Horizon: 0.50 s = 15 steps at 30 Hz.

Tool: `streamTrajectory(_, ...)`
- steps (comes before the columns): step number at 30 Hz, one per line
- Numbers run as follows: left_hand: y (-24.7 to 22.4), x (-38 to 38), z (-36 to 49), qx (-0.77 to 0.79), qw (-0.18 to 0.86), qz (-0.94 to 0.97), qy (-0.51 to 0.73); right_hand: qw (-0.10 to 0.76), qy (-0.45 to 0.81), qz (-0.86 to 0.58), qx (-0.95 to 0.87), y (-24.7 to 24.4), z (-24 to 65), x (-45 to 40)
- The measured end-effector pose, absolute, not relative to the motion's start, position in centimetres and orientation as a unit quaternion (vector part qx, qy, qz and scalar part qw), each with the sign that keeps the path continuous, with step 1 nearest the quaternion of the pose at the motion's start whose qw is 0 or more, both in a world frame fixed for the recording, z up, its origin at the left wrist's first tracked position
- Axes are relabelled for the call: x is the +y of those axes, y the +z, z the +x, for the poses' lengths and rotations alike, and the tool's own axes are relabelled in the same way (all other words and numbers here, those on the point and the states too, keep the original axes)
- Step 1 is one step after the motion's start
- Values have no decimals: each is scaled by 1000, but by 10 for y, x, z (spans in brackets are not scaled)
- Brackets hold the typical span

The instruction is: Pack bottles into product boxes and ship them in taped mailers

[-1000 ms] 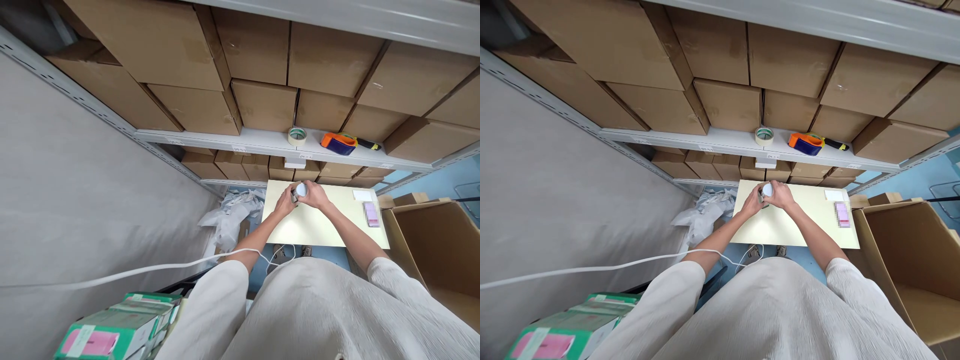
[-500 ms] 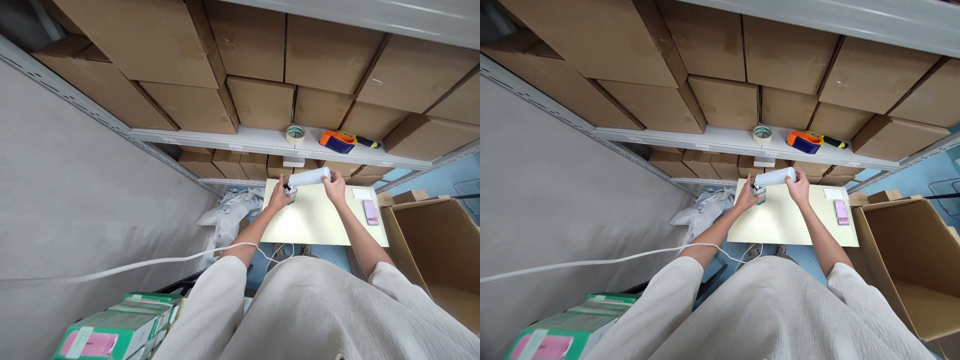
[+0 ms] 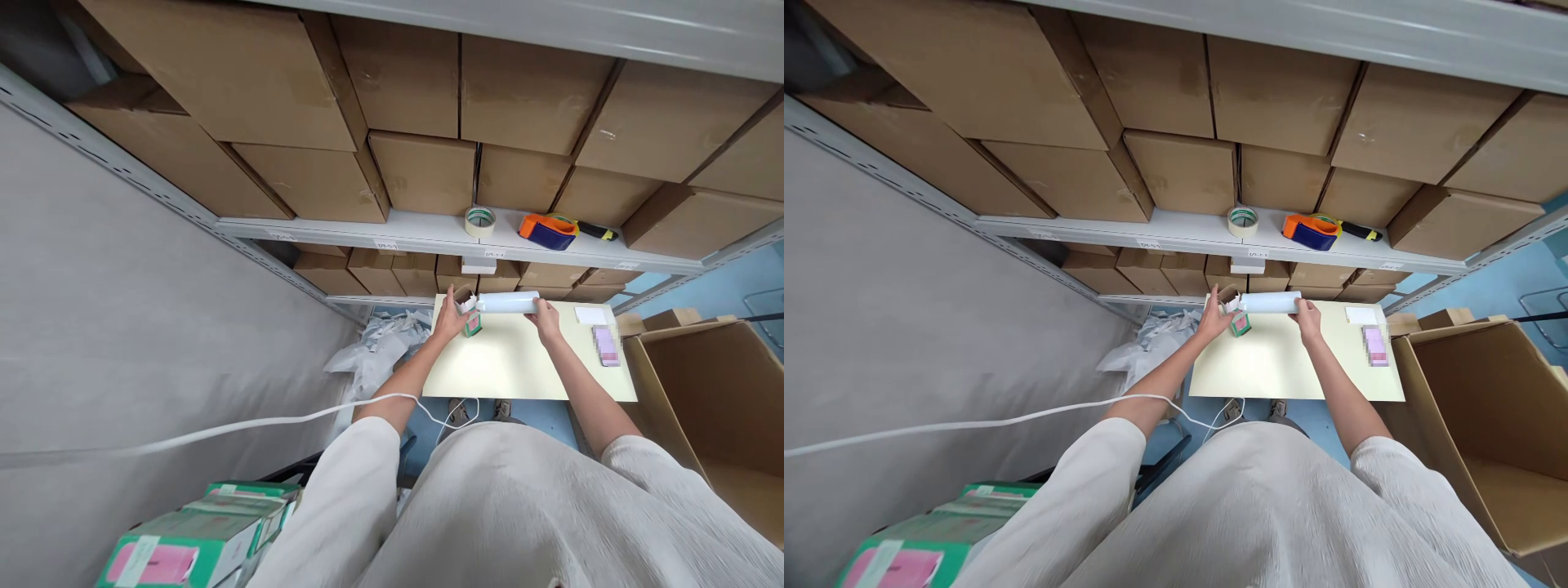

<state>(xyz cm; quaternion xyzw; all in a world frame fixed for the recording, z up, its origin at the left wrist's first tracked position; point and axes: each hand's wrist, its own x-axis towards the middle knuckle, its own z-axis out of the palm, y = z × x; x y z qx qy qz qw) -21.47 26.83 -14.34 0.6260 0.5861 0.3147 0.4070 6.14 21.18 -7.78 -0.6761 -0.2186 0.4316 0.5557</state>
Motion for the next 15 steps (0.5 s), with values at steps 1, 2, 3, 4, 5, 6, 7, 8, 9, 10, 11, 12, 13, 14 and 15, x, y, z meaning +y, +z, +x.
streamTrajectory(1, -143, 269, -215, 584, 411, 626, 313, 557, 443, -672, -208, -80, 61, 211)
streamTrajectory(2, -143, 270, -214, 581, 415, 627, 311, 558, 453, -667, -195, -82, 60, 210)
streamTrajectory(3, -143, 270, -214, 577, 420, 630, 308, 559, 463, -663, -183, -83, 59, 209)
streamTrajectory(4, -143, 270, -214, 571, 425, 632, 305, 559, 472, -660, -171, -84, 58, 208)
streamTrajectory(5, -143, 270, -213, 565, 432, 634, 303, 556, 479, -659, -161, -85, 57, 207)
streamTrajectory(6, -144, 271, -213, 559, 443, 634, 300, 551, 487, -659, -157, -86, 56, 207)
streamTrajectory(7, -144, 271, -212, 554, 454, 632, 296, 543, 494, -660, -159, -86, 55, 206)
streamTrajectory(8, -146, 271, -211, 550, 464, 629, 293, 534, 500, -661, -166, -87, 53, 206)
streamTrajectory(9, -147, 271, -211, 548, 473, 626, 289, 526, 504, -663, -173, -87, 52, 206)
streamTrajectory(10, -149, 272, -211, 546, 478, 626, 284, 519, 508, -664, -179, -88, 50, 206)
streamTrajectory(11, -150, 273, -210, 543, 481, 629, 281, 514, 512, -664, -182, -89, 47, 206)
streamTrajectory(12, -152, 273, -210, 539, 483, 632, 278, 510, 519, -662, -179, -90, 45, 206)
streamTrajectory(13, -153, 274, -210, 534, 484, 636, 276, 508, 527, -659, -171, -91, 42, 207)
streamTrajectory(14, -154, 275, -210, 530, 485, 638, 276, 506, 536, -656, -161, -93, 39, 207)
streamTrajectory(15, -154, 276, -210, 527, 484, 640, 279, 504, 544, -653, -152, -95, 36, 207)
